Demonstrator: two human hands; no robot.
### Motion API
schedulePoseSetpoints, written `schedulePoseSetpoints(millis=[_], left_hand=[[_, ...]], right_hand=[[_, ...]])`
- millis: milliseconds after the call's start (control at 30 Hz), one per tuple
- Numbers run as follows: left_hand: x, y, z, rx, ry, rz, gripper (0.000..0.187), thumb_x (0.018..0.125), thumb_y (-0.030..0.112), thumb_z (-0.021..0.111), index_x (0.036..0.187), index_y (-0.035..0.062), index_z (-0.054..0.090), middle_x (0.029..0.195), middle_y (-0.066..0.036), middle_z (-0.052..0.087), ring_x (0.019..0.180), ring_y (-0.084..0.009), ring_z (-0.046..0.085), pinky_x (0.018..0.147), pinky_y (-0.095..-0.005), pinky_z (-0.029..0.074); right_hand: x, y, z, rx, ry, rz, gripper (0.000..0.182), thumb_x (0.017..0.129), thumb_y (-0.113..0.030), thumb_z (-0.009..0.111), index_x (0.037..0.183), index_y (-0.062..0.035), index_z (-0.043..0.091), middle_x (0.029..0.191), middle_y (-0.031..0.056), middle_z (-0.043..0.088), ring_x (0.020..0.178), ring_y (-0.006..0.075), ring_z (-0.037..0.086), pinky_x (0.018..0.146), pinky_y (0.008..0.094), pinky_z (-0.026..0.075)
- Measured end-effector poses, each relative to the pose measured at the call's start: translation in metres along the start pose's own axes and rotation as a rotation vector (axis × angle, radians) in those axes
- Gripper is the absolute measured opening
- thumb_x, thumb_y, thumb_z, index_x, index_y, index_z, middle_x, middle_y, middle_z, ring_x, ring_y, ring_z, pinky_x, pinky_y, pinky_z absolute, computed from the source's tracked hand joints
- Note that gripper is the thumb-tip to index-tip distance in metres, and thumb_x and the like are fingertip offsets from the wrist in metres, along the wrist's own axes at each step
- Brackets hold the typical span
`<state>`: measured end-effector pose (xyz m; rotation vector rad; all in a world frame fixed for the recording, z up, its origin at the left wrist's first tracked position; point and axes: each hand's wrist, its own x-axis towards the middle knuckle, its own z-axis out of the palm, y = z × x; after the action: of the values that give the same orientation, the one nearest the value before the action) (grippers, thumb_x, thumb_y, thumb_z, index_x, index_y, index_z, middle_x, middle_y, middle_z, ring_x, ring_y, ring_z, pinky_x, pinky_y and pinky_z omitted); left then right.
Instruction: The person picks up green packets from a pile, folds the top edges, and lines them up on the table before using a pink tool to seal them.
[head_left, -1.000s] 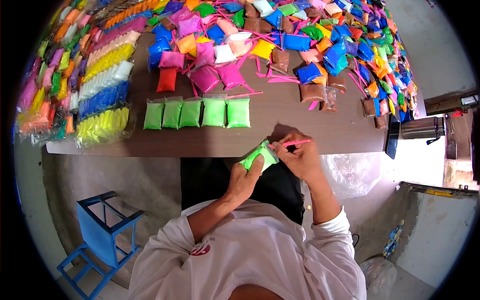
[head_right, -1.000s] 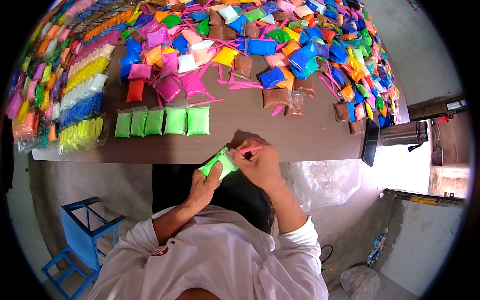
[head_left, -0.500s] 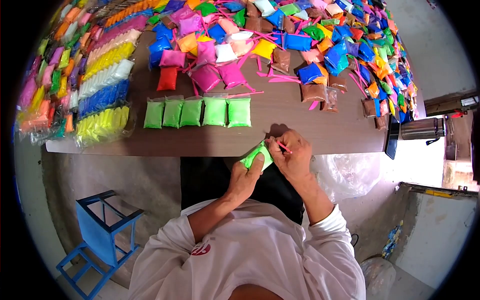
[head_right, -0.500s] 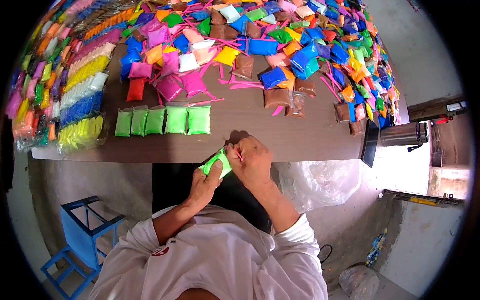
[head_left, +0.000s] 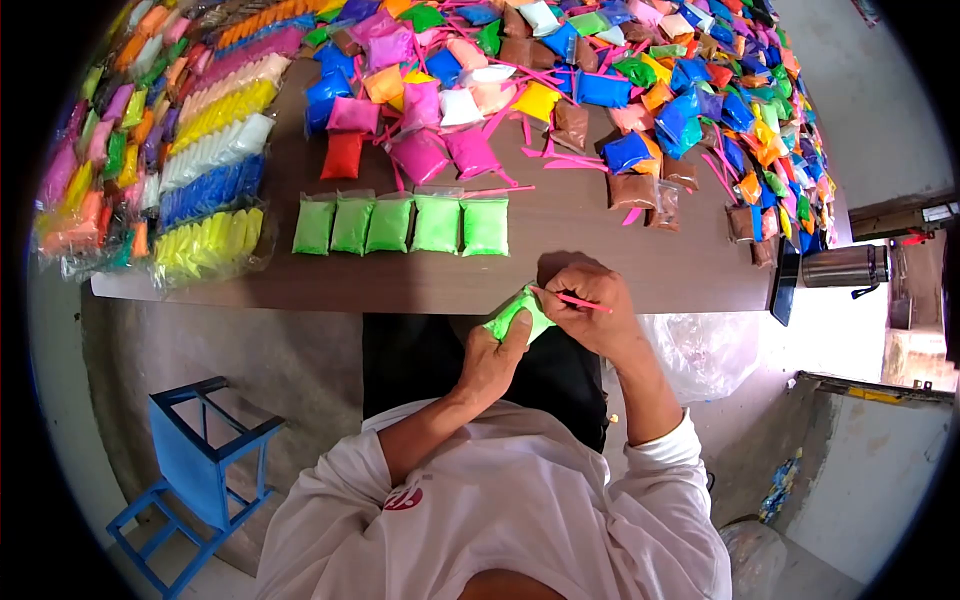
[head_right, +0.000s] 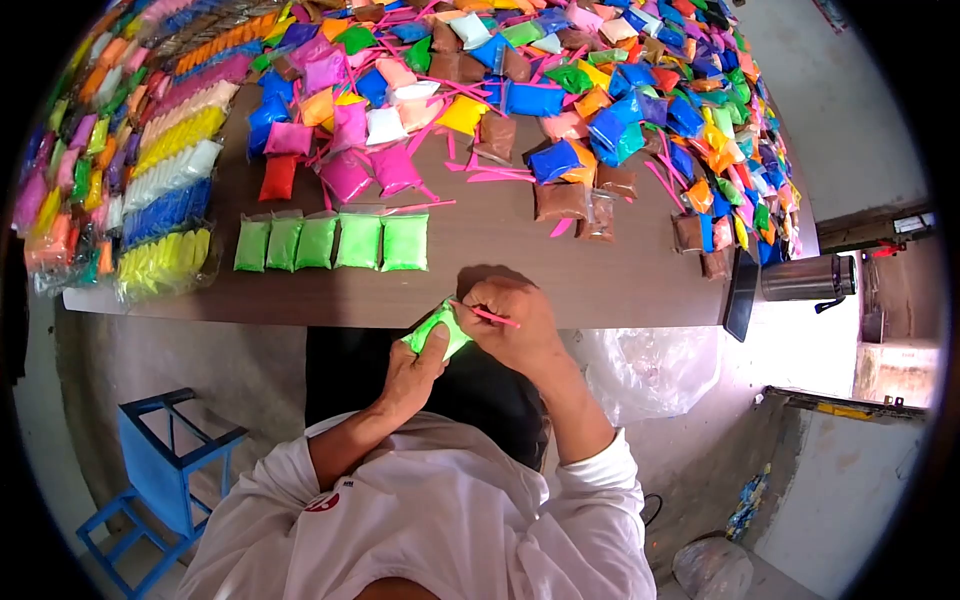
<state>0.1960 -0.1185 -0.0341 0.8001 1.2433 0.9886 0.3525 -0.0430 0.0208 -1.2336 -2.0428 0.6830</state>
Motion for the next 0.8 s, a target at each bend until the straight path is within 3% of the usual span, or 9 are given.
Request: schedulePoseSetpoints(millis=[33, 267, 333, 367, 433, 467, 600, 667, 800], left_hand=[[0.000, 0.002, 0.000, 0.017, 0.007, -0.009, 0.041, 0.097, 0.035, 0.056, 0.081, -0.0020, 0.061, 0.066, 0.001, 0.054, 0.062, -0.0086, 0.048, 0.056, -0.0288, 0.041], [0.002, 0.005, 0.001, -0.020, 0.005, -0.002, 0.044, 0.098, 0.039, 0.055, 0.077, 0.0007, 0.059, 0.064, 0.001, 0.052, 0.060, -0.0084, 0.046, 0.054, -0.0287, 0.039], [0.002, 0.002, -0.003, 0.017, -0.002, -0.017, 0.045, 0.098, 0.040, 0.055, 0.075, 0.0017, 0.057, 0.063, 0.001, 0.051, 0.058, -0.0083, 0.045, 0.053, -0.0285, 0.038], [0.002, 0.004, -0.003, 0.016, -0.001, -0.013, 0.045, 0.098, 0.040, 0.055, 0.075, 0.0017, 0.057, 0.063, 0.001, 0.051, 0.058, -0.0083, 0.045, 0.053, -0.0285, 0.038], [0.001, 0.007, -0.002, 0.022, 0.010, -0.021, 0.044, 0.098, 0.040, 0.055, 0.075, 0.0020, 0.057, 0.063, 0.001, 0.050, 0.058, -0.0084, 0.045, 0.053, -0.0285, 0.038], [0.001, 0.006, -0.002, 0.019, 0.009, -0.021, 0.044, 0.098, 0.040, 0.055, 0.075, 0.0020, 0.057, 0.063, 0.001, 0.050, 0.058, -0.0084, 0.045, 0.053, -0.0285, 0.038], [0.002, 0.008, -0.002, 0.010, 0.000, -0.022, 0.043, 0.098, 0.039, 0.055, 0.075, 0.0022, 0.057, 0.063, 0.002, 0.050, 0.058, -0.0087, 0.045, 0.053, -0.0284, 0.038], [0.002, 0.008, -0.002, 0.012, 0.002, -0.014, 0.043, 0.098, 0.039, 0.056, 0.075, 0.0022, 0.057, 0.063, 0.002, 0.050, 0.058, -0.0087, 0.045, 0.054, -0.0284, 0.039], [0.002, 0.008, -0.001, 0.001, 0.012, -0.022, 0.043, 0.097, 0.039, 0.056, 0.076, 0.0020, 0.058, 0.063, 0.002, 0.050, 0.058, -0.0087, 0.045, 0.054, -0.0282, 0.040]], right_hand=[[0.001, 0.000, 0.003, -0.034, 0.043, -0.035, 0.020, 0.071, -0.009, 0.077, 0.067, -0.0072, 0.058, 0.065, 0.0095, 0.058, 0.059, 0.0302, 0.059, 0.055, 0.0398, 0.048], [-0.009, 0.002, 0.028, -0.213, 0.377, -0.079, 0.019, 0.069, -0.006, 0.074, 0.065, -0.0074, 0.056, 0.063, 0.0108, 0.055, 0.058, 0.0320, 0.058, 0.051, 0.0386, 0.047], [-0.008, 0.004, 0.024, -0.230, 0.330, 0.031, 0.016, 0.073, -0.005, 0.073, 0.066, -0.0047, 0.058, 0.061, 0.0078, 0.056, 0.054, 0.0222, 0.057, 0.050, 0.0328, 0.045], [-0.009, 0.006, 0.018, -0.231, 0.331, 0.028, 0.016, 0.073, -0.005, 0.073, 0.066, -0.0047, 0.058, 0.061, 0.0078, 0.056, 0.054, 0.0222, 0.057, 0.050, 0.0328, 0.045], [-0.015, 0.011, -0.004, 0.329, 0.061, 0.338, 0.010, 0.082, -0.001, 0.067, 0.075, -0.0006, 0.061, 0.064, -0.0018, 0.055, 0.056, 0.0063, 0.047, 0.051, 0.0234, 0.038], [-0.015, 0.009, -0.014, 0.434, 0.000, 0.396, 0.008, 0.085, -0.002, 0.066, 0.078, 0.0005, 0.064, 0.067, -0.0055, 0.054, 0.062, 0.0007, 0.042, 0.053, 0.0204, 0.035], [-0.005, 0.004, -0.023, 0.350, -0.086, 0.352, 0.010, 0.084, -0.003, 0.067, 0.075, 0.0002, 0.064, 0.065, -0.0034, 0.054, 0.061, 0.0023, 0.044, 0.053, 0.0215, 0.036], [0.001, 0.005, -0.024, 0.314, -0.148, 0.338, 0.005, 0.080, -0.001, 0.066, 0.076, 0.0010, 0.064, 0.062, 0.0019, 0.054, 0.060, 0.0062, 0.047, 0.054, 0.0258, 0.042], [0.005, 0.014, -0.024, 0.338, -0.233, 0.287, 0.003, 0.079, -0.001, 0.066, 0.077, 0.0002, 0.065, 0.062, 0.0023, 0.054, 0.060, 0.0063, 0.046, 0.055, 0.0262, 0.043]])
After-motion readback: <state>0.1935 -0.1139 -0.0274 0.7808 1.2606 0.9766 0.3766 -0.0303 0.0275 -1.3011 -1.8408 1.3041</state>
